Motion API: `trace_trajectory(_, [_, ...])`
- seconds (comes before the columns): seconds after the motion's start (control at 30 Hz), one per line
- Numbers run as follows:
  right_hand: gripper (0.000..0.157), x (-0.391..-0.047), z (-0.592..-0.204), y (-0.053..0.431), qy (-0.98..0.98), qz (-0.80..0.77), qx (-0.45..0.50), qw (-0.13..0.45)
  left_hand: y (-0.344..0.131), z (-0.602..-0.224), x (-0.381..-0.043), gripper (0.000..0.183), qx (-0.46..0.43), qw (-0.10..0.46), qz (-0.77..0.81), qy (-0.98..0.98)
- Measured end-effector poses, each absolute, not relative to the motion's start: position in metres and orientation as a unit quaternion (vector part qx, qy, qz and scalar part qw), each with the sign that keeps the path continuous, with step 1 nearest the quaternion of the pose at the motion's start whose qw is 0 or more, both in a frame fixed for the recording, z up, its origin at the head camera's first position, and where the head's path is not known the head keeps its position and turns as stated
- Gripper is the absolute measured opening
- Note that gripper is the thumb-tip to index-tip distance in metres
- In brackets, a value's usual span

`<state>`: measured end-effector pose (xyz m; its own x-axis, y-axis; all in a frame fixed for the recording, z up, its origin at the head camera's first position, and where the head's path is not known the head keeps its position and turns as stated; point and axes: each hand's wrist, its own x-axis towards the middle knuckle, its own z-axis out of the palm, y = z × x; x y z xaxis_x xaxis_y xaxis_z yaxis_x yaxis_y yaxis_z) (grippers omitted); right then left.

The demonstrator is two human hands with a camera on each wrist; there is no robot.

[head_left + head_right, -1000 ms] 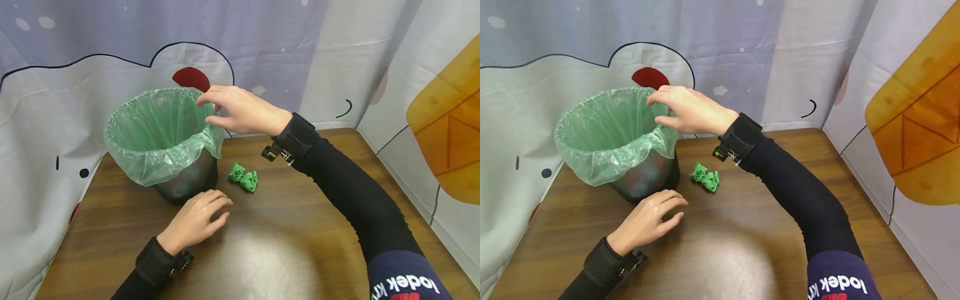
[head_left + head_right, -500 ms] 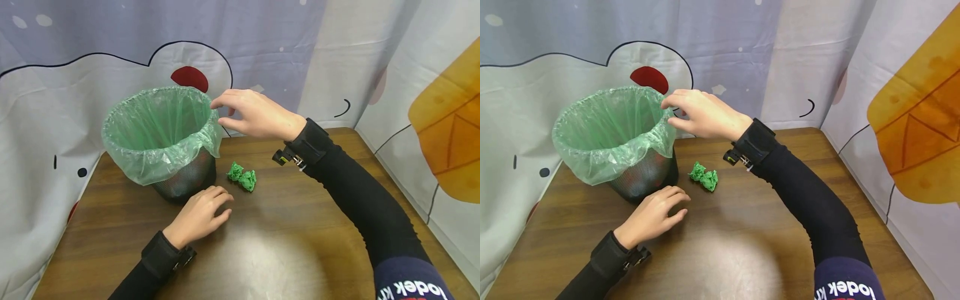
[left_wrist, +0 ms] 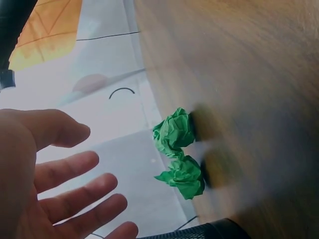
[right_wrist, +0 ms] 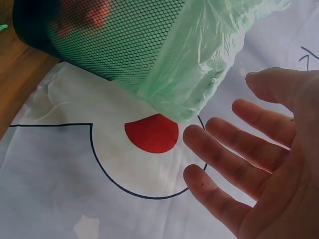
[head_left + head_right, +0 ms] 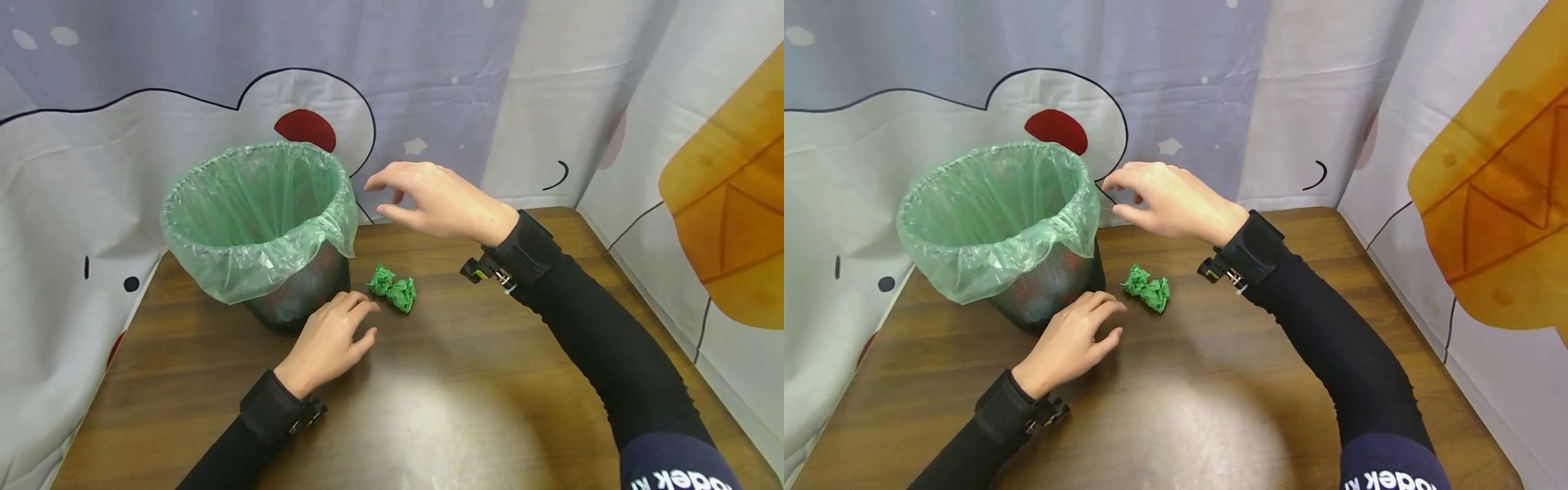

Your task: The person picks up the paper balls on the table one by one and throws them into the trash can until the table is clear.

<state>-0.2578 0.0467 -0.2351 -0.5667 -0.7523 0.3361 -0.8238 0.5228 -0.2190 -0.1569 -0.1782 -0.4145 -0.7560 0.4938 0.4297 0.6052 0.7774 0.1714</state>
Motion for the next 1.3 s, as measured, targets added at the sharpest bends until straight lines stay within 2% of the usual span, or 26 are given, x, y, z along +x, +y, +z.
trace_trajectory(0.17, [0.031, -0.253, -0.242, 0.054, -0.872, 0.176, 0.448, 0.091, -0.177, -0.413, -0.162, 0.033, -0.278, 0.184, -0.157, -0.930])
trace_trajectory(0.43, [0.019, -0.246, -0.257, 0.066, -0.869, 0.189, 0.448, 0.087, -0.174, -0.410, -0.169, 0.041, -0.263, 0.184, -0.170, -0.932])
trace_trajectory(1.07, [0.025, -0.236, -0.291, 0.091, -0.874, 0.200, 0.434, 0.086, -0.167, -0.409, -0.183, 0.040, -0.246, 0.158, -0.194, -0.936])
trace_trajectory(1.3, [0.025, -0.234, -0.298, 0.097, -0.876, 0.202, 0.430, 0.084, -0.159, -0.412, -0.190, 0.042, -0.235, 0.129, -0.196, -0.943])
